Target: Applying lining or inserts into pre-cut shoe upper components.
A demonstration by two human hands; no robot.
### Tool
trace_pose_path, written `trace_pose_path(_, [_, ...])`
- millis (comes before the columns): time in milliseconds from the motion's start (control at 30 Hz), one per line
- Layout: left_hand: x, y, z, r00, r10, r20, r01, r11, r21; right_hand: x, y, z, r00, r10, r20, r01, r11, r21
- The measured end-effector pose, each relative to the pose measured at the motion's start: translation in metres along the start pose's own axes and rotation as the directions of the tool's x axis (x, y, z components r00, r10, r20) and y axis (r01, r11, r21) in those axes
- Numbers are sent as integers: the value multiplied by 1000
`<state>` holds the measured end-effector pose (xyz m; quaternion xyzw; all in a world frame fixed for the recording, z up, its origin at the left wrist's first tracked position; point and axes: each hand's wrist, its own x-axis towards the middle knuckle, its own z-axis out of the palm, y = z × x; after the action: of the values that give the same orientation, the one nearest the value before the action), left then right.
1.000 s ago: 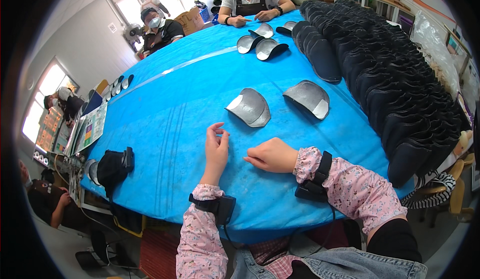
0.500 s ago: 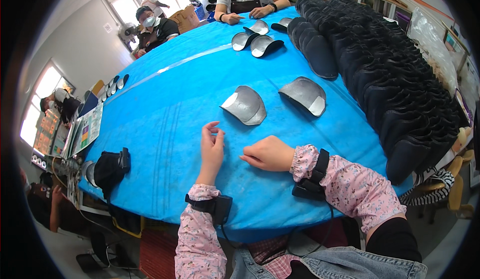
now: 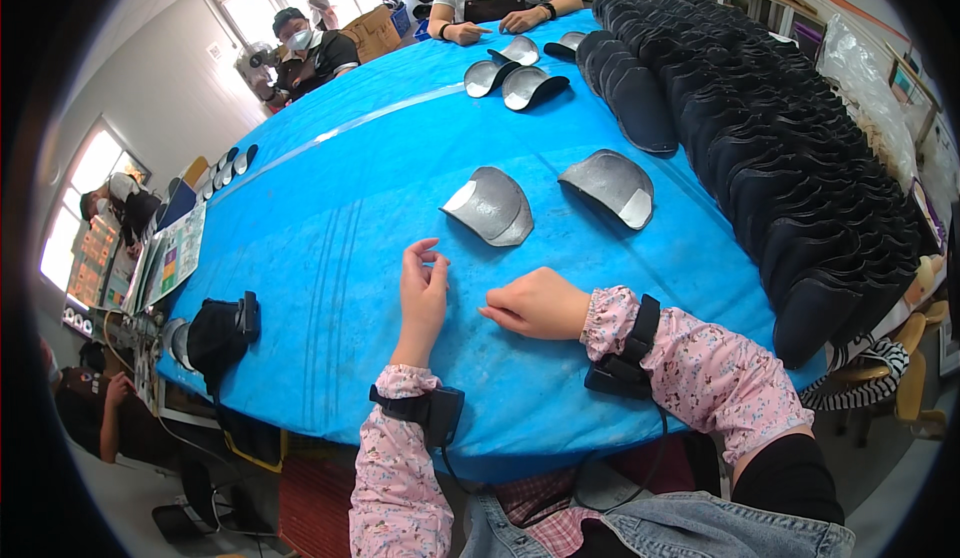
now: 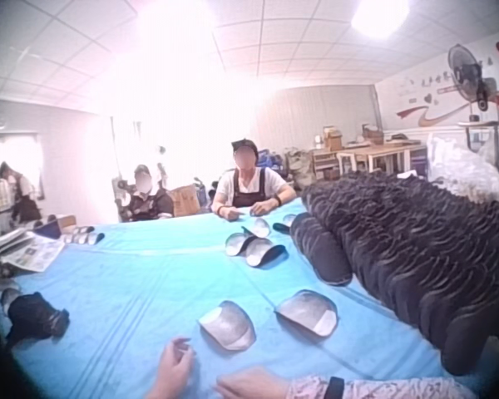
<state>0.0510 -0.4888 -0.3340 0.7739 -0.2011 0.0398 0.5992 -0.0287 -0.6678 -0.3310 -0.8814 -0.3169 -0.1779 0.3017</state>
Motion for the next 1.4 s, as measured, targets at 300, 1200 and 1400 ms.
trace_pose_path(300, [2, 3, -2, 998, -17, 53, 19, 999, -34, 0, -2, -3, 998, 56, 32, -57, 998, 33])
trace_pose_path(1200, [-3, 15, -7, 999, -47, -22, 45, 996, -74, 0, -2, -5, 999, 0, -51, 3, 999, 51])
trace_pose_path(1400, [2, 5, -8, 999, -3, -54, -4, 992, -124, 0, 0, -3, 998, 48, -31, -47, 998, 43])
